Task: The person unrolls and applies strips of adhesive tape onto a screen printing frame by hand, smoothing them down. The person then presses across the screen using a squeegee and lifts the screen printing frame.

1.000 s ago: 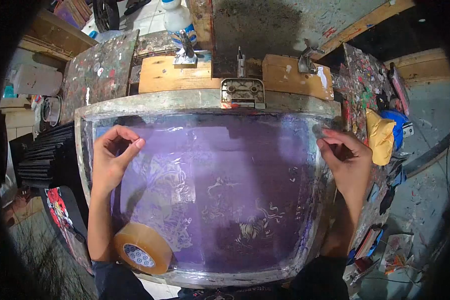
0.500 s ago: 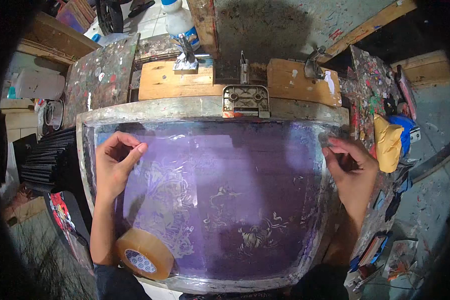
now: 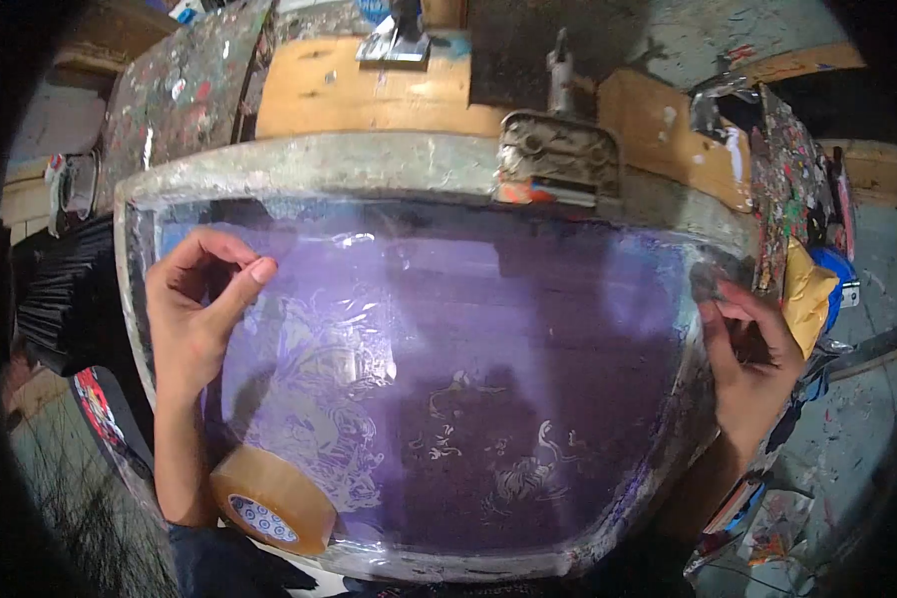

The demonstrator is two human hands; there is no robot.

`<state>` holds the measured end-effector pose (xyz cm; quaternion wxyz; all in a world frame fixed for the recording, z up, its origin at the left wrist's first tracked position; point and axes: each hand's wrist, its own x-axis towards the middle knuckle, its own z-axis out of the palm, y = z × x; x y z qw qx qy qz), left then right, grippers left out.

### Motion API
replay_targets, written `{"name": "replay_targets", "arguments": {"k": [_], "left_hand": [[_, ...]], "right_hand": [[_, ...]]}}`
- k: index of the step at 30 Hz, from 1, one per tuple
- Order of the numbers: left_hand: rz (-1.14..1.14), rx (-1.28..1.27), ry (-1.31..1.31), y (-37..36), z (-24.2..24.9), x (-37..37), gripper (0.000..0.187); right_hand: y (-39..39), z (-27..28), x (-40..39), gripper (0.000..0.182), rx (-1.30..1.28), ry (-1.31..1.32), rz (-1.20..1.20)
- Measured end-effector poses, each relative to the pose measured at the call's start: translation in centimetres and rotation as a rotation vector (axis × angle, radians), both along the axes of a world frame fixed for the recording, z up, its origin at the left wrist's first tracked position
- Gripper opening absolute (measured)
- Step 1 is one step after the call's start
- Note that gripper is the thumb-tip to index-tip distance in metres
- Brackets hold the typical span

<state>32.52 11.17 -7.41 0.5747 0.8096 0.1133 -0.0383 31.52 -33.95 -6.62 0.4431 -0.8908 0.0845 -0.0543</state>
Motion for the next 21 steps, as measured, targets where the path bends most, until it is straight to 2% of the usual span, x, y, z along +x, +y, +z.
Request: {"name": "replay_targets", "arguments": {"k": [1,5,11,21], "left_hand": [[0.003,0.03,-0.001,0.0,0.0,0.0,0.014],[0.003,0.065,0.016,0.0,0.1,0.0,0.015],[-0.006,0.169,0.085,0.1,0.4,-0.1,0.015],[-0.054,0.147,0.035,0.1,0.5,-0.1,0.015]], "right_hand": [[0.0,0.1,0.2,0.028,-0.133,-0.065,0.078],[-0.9,0.0,0.0,0.031,-0.094,-0.029,0.024],[-1.1,0.0,0.1,0.031,-0.216,-0.044,0.034],[-0.9,0.4,0.3,0.032,-0.231,-0.06,0.077]]}}
